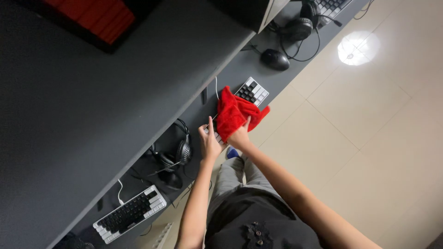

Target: Wiping down computer keyboards, mice, and headsets with a red cloth at a workstation area.

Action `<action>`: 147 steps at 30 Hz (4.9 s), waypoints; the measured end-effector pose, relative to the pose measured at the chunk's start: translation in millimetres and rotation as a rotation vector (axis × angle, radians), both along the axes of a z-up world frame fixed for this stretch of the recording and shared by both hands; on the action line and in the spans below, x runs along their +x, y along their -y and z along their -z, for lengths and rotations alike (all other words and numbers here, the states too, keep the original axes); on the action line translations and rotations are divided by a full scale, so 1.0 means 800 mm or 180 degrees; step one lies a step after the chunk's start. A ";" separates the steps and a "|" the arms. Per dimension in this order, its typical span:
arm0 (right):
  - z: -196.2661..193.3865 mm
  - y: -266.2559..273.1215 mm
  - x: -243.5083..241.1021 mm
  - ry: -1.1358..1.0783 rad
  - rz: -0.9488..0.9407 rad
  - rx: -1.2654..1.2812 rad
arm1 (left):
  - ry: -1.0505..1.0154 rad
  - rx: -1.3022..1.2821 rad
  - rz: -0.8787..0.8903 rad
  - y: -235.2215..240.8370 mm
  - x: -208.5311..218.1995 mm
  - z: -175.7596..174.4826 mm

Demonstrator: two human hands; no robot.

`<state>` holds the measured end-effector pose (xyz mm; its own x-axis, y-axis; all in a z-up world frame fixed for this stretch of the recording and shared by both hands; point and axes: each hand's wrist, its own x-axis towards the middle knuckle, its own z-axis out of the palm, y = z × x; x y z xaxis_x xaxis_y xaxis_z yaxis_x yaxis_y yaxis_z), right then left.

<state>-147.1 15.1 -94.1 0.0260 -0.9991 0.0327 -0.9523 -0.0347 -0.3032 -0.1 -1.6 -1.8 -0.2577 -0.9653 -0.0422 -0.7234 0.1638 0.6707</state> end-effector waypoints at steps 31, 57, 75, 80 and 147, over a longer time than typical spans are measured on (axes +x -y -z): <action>0.054 0.162 -0.242 0.1169 0.1511 0.0583 | 0.1284 -0.0318 0.0637 0.075 -0.203 0.033; -0.184 0.140 -0.239 0.4890 -0.0749 0.1155 | -0.4126 0.1421 -0.1440 0.088 -0.247 -0.174; -0.040 0.128 -0.109 0.4594 -0.1358 0.1034 | -0.3632 0.1086 -0.0884 -0.027 -0.126 -0.067; 0.018 0.128 -0.114 0.3778 -0.1145 0.1173 | -0.4458 0.0949 -0.0783 -0.066 -0.073 0.137; -0.143 0.024 -0.181 0.3952 -0.1309 0.1083 | -0.4086 0.0131 -0.1640 0.007 -0.182 0.074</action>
<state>-291.7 -4.2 20.3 0.4571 -0.8894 0.0074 0.0159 -0.0001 -0.9999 -146.0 -6.8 -61.4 0.2444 -0.9664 -0.0797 0.4261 0.0332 0.9041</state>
